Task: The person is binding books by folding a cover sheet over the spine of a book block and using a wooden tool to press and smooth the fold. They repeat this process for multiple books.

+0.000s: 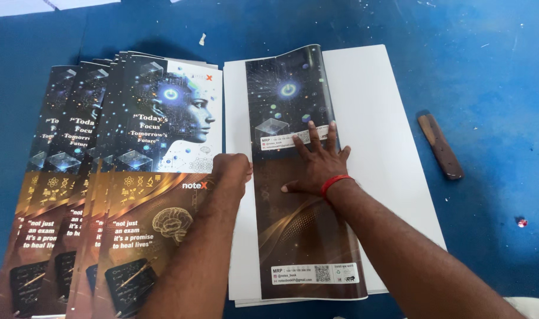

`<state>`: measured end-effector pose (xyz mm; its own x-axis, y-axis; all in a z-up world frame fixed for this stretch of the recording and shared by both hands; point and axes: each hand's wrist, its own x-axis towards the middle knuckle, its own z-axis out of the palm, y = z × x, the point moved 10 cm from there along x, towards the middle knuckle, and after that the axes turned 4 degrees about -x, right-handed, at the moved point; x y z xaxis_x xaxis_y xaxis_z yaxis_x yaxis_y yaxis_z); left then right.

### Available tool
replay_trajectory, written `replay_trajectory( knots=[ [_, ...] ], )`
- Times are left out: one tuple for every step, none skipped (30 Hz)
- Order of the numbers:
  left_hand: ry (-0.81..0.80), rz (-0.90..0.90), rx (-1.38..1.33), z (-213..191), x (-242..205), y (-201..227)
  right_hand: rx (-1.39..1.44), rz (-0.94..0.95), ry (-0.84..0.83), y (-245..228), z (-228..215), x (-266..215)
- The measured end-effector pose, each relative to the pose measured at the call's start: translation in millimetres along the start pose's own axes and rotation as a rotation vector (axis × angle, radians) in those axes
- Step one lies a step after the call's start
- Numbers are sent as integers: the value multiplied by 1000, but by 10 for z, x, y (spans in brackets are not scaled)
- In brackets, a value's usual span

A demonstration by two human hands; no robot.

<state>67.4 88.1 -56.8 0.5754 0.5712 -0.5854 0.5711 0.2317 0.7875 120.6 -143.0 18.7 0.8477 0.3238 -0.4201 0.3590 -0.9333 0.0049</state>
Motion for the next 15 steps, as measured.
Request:
replay_trajectory(
  knots=[
    [-5,-21,-22,-1,12,-17,-6,-1,0,-2,1,-1],
    [-7,-24,-25,-5,14,-17,-11,-4,1,-9,4,-2],
    [-8,-27,-27,-11,10,-14,-17,-3,-1,-16,9,-2],
    [-11,-31,-29,-10,7,-7,-23,-1,-3,-17,11,1],
    [-4,-32,-15,-18,6,-2,-29,0,-4,-17,13,4],
    [2,-34,1,-25,5,-8,-34,1,-1,-20,15,3],
    [7,-35,17,-28,6,-17,-39,1,2,-27,18,-1],
    [-8,-35,-1,-8,13,-16,-45,4,11,-25,-6,13],
    [-23,-35,-18,2,9,-20,-41,10,9,-19,-15,16],
    [-36,-36,-35,13,4,-5,-37,13,5,-22,-12,5],
    [7,-36,80,-26,-11,23,-34,17,1,-24,-11,-8],
    [52,-33,194,-68,-46,59,-32,17,0,-23,-23,-12],
    [98,-30,307,-88,-80,108,-30,18,0,-16,-35,-18],
    [119,54,394,-65,-121,214,-27,17,-4,-20,-33,-28],
    [140,139,481,-43,-178,291,-26,17,-5,-33,-34,-30]
  ],
)
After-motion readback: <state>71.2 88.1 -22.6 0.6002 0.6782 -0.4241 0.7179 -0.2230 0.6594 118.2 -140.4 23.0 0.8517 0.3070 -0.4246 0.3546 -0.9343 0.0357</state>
